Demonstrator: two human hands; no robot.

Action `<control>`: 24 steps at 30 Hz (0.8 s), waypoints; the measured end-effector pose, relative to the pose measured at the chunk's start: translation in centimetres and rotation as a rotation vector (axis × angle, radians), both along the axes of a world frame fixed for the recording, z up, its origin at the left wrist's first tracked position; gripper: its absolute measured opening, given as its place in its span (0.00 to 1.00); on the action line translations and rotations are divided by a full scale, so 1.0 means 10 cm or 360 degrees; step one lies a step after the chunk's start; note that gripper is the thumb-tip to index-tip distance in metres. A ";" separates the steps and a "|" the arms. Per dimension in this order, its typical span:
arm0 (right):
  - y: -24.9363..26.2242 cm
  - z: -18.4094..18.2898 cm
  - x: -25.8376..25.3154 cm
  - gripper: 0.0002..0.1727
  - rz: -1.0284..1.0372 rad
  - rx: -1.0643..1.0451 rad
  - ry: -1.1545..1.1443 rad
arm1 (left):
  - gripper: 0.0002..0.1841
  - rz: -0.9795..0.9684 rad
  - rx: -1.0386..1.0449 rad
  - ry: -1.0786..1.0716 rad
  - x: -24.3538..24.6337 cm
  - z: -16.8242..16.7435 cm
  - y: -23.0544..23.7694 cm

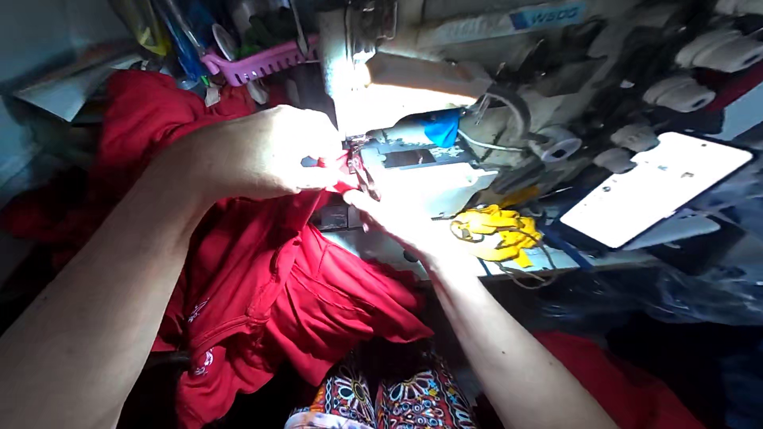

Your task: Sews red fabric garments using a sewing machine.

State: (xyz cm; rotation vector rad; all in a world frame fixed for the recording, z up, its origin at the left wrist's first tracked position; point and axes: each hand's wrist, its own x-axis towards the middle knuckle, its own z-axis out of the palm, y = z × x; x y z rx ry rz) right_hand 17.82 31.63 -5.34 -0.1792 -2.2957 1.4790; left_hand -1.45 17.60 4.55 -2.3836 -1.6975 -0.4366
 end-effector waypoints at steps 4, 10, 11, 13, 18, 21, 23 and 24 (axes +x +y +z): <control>-0.08 -0.21 0.23 0.23 0.0111 -0.0431 -0.0050 | 0.13 0.0286 -0.0459 -0.0135 0.04 0.04 -0.28; -0.07 0.02 0.25 0.23 -0.0022 -0.0240 -0.0269 | 0.11 0.1029 -0.0824 0.0184 0.43 0.31 -0.03; 0.01 -0.18 0.17 0.23 0.0019 -0.0253 -0.0056 | 0.10 0.1049 -0.0814 0.0200 0.44 0.33 -0.04; 0.15 -0.54 -0.09 0.21 0.0198 -0.0388 0.0309 | 0.06 0.0870 -0.0695 0.0201 0.39 0.33 -0.12; 0.10 -0.36 -0.09 0.14 0.0123 -0.0403 0.0103 | 0.13 0.0675 -0.0533 0.0135 0.37 0.27 -0.20; 0.11 -0.38 -0.09 0.14 0.0133 -0.0406 0.0152 | 0.21 0.0596 -0.0334 0.0268 0.19 0.03 -0.22; 0.12 -0.40 -0.10 0.15 0.0151 -0.0406 0.0178 | 0.25 0.0572 -0.0355 0.0343 0.08 -0.04 -0.23; 0.12 -0.40 -0.10 0.15 0.0156 -0.0418 0.0172 | 0.26 0.0567 -0.0363 0.0372 0.04 -0.06 -0.22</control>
